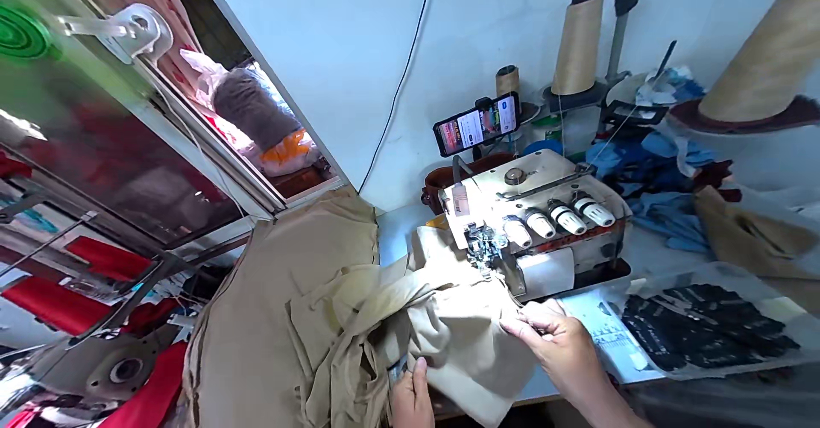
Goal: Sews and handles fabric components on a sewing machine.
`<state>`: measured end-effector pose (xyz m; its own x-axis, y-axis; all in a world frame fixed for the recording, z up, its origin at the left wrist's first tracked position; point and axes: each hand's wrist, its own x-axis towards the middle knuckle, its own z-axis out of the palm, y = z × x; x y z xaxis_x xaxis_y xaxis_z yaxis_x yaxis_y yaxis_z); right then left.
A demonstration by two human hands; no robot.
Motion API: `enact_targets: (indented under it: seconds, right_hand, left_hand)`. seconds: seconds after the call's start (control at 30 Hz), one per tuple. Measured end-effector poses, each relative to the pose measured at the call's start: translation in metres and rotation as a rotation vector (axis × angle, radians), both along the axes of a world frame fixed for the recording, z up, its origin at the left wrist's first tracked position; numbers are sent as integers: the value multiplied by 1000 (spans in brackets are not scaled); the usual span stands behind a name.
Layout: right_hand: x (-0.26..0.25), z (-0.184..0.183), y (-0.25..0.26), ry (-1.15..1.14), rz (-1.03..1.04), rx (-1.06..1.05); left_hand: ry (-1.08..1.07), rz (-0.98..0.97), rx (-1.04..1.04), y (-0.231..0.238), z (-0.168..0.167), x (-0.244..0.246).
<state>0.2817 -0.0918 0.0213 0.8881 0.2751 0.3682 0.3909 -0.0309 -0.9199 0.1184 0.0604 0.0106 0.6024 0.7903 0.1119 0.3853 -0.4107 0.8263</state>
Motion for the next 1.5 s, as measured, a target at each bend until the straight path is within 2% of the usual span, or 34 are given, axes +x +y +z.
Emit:
enact_targets:
  seconds: [0.07, 0.13, 0.2, 0.3, 0.43, 0.5, 0.57, 0.73, 0.93, 1.07, 1.23, 1.37, 1.43, 1.5]
  right_hand:
    - [-1, 8, -2, -65, -43, 31]
    - [-2, 11, -5, -92, -40, 58]
    - [-5, 5, -5, -106, -25, 57]
    - [-11, -11, 0, -150, -66, 20]
    - [-14, -28, -2, -159, -79, 73]
    - [-21, -34, -10, -164, -55, 67]
    - [-29, -40, -19, -155, -45, 58]
    - [-37, -46, -45, -68, 11, 85]
    - [-33, -42, -52, -29, 24, 166]
    - [-35, -41, -51, -20, 55, 204]
    - [-37, -42, -45, 103, 83, 206]
    - [-35, -40, -43, 438, 207, 229]
    - [-35, -43, -45, 466, 238, 212]
    - [-35, -45, -46, 387, 238, 188]
  left_hand:
    - [-186, 6, -202, 1, 8, 0]
    - [-503, -8, -523, 5, 24, -5]
    - [-636, -28, -632, 14, 30, -14]
    - [-424, 7, -507, 19, 20, -14]
    - [-84, 59, -92, 4, 5, -14]
    - [5, 27, 128, -2, 0, -14]
    - [26, 7, 256, -5, -4, -9]
    - [-34, 11, 114, 2, -10, 5]
    - [-269, 71, -285, 10, -4, 4]
    - [-375, 187, -335, 22, 9, -2]
    - [-505, 198, -512, 28, 24, 2]
    - [-481, 175, -527, 28, 33, 3]
    - [-470, 149, -450, 28, 42, 2]
    - [-475, 131, -310, 28, 53, 3]
